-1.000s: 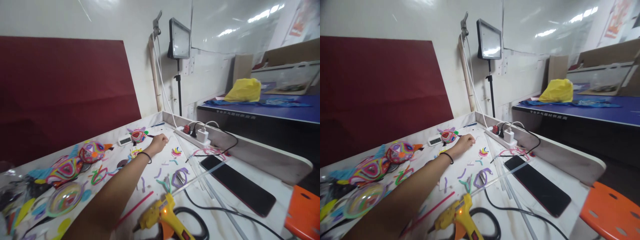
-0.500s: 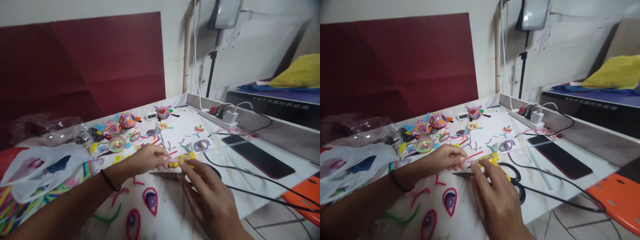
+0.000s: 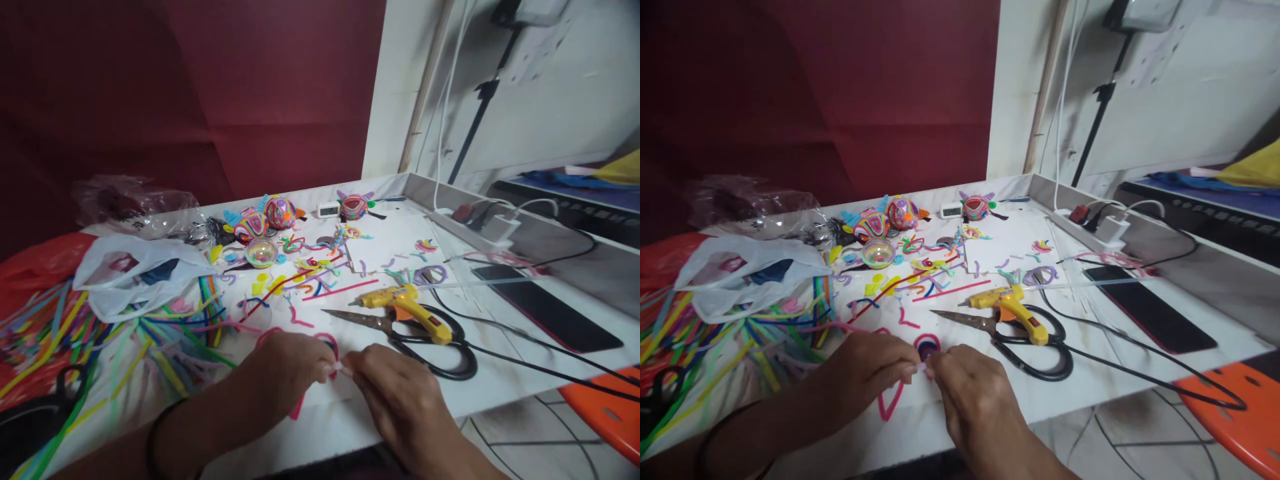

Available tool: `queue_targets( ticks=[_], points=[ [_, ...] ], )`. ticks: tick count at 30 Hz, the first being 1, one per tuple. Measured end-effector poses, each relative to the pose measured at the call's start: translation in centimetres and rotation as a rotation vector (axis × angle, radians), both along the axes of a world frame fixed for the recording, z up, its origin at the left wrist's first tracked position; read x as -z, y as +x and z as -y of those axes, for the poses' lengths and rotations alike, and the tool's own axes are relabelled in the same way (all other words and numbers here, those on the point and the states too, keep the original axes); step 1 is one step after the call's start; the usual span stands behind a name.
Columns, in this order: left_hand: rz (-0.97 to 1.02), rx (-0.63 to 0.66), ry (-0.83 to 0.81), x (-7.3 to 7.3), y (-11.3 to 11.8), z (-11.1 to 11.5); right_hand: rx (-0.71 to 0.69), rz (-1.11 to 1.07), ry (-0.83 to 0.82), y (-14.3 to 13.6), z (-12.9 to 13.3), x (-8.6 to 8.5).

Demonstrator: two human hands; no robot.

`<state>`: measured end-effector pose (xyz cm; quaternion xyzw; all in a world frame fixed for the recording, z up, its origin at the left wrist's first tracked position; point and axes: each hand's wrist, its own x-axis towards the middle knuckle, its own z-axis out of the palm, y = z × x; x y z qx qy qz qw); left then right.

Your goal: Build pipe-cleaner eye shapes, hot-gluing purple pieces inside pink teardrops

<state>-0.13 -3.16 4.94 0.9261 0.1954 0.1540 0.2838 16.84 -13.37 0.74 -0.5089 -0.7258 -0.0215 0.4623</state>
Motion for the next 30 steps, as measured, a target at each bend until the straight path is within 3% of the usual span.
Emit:
queue_targets(
  ticks=[2,5,8,13,17,24,26,30],
  points=[
    [0.043,0.007,0.099,0.7,-0.8,1.4,-0.072,-0.176,-0.134,-0.4,0.5,-0.2],
    [0.113,0.019,0.374,1.5,-1.7,3.3,-0.163,-0.384,-0.383,-0.7,1.4,-0.4],
    [0.118,-0.009,0.45,2.1,-2.2,4.4,-0.259,-0.286,-0.4,-0.7,2.1,-0.3],
    [0.095,-0.072,0.343,3.1,-2.6,5.2,-0.162,0.085,-0.218,-0.6,2.6,0.5],
    [0.108,-0.177,0.149,3.3,-2.3,5.6,-0.179,-0.07,-0.209,-0.9,2.5,0.7],
    [0.169,-0.34,-0.143,3.7,-1.5,6.7,-0.133,-0.673,-0.598,-1.6,2.2,0.3],
    [0.168,-0.341,-0.16,3.8,-1.4,6.9,-0.166,-0.647,-0.6,-1.4,2.1,0.5],
    [0.151,-0.351,-0.143,4.3,-1.2,7.1,-0.2,-0.405,-0.385,-1.0,2.3,1.0]
  ],
)
